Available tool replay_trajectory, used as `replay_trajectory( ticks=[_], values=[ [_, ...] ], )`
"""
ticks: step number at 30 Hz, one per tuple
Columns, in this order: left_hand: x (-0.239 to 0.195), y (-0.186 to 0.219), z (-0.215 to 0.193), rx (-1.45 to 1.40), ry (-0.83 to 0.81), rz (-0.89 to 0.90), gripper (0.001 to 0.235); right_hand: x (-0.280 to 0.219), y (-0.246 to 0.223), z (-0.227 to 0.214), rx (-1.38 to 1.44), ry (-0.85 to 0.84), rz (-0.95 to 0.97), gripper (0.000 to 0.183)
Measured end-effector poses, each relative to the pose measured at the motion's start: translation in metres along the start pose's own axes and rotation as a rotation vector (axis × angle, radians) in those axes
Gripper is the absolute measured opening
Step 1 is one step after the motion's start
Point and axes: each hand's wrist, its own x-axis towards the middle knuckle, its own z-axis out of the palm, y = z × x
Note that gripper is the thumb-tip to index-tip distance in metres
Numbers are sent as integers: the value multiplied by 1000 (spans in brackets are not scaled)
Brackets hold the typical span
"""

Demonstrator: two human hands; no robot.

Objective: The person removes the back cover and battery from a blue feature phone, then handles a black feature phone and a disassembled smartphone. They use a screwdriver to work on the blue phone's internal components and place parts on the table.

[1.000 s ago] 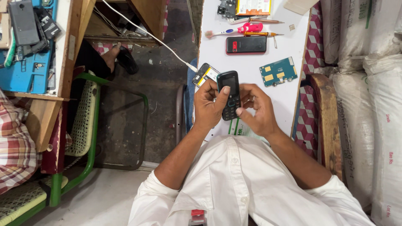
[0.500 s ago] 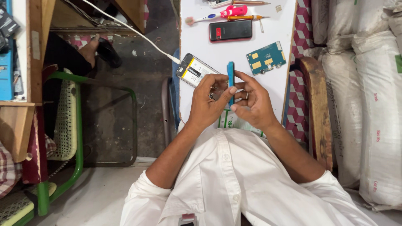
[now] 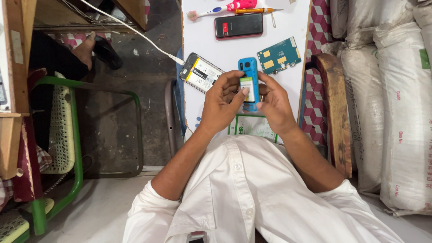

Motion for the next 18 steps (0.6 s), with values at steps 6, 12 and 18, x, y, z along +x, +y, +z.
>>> replay_trajectory(
  ticks=[6,12,18],
  values=[
    [-3,41,1,554,-93,197,60,0,-17,-11,389,-36,155,73],
    [1,34,-4,434,-28,46,43,-2,-15,-8,438,-69,155,70],
    [7,5,-22,-101,20,21,22,2,-17,-3,277,75,83,60]
  ],
)
